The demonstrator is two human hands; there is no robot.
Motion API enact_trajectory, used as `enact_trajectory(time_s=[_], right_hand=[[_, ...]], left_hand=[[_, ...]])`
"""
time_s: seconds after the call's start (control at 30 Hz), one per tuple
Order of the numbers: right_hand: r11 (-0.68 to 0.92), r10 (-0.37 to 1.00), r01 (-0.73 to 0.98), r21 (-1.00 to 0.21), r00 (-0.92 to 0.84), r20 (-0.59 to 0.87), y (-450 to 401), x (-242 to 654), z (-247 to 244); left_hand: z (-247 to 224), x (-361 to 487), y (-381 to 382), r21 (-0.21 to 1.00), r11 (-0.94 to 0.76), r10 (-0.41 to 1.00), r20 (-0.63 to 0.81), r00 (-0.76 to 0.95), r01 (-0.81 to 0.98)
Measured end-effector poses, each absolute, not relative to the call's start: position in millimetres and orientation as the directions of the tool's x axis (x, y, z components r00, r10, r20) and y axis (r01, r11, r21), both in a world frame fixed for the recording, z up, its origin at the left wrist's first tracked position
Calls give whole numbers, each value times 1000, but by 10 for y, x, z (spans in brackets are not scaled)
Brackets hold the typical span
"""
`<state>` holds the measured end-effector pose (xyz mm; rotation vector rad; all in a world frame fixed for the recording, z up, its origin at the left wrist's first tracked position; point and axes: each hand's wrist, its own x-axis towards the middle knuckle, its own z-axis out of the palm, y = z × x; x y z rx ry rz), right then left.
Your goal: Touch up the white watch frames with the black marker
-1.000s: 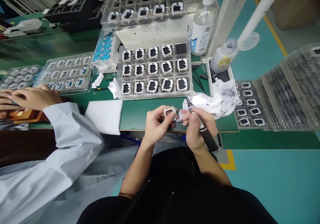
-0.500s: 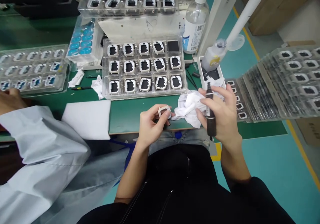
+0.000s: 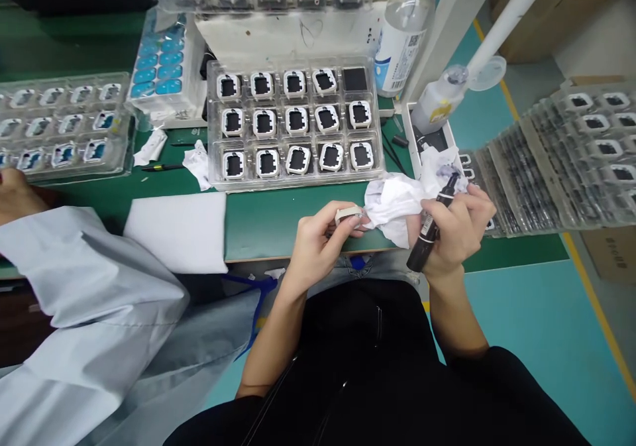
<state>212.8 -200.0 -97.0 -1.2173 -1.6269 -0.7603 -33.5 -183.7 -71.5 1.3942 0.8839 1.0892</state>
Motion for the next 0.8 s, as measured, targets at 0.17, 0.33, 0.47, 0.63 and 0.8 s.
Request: enact_trajectory(time_s=[0.17, 0.33, 0.47, 0.63, 0.8], right_hand=[[263, 393, 963, -58, -53, 918, -2089, 2193, -1000], [362, 416, 932, 2, -164, 895, -2118, 2073, -938], [432, 448, 902, -2, -213, 868, -2109, 1956, -929], [358, 412, 926, -116, -46, 910, -2189, 1937, -1012], [383, 472, 909, -163, -41, 881, -2381, 1871, -1084]], left_hand=[[-784, -377, -1899, 960, -248, 922, 275, 272, -129], [-896, -358, -1940, 831, -540, 795, 555, 244, -134], [-966, -332, -1959, 766, -637, 739, 639, 210, -87], [-1029, -298, -1983, 698, -711, 681, 714, 164, -87], [-1058, -252, -1998, 606, -789, 576, 786, 223, -102]])
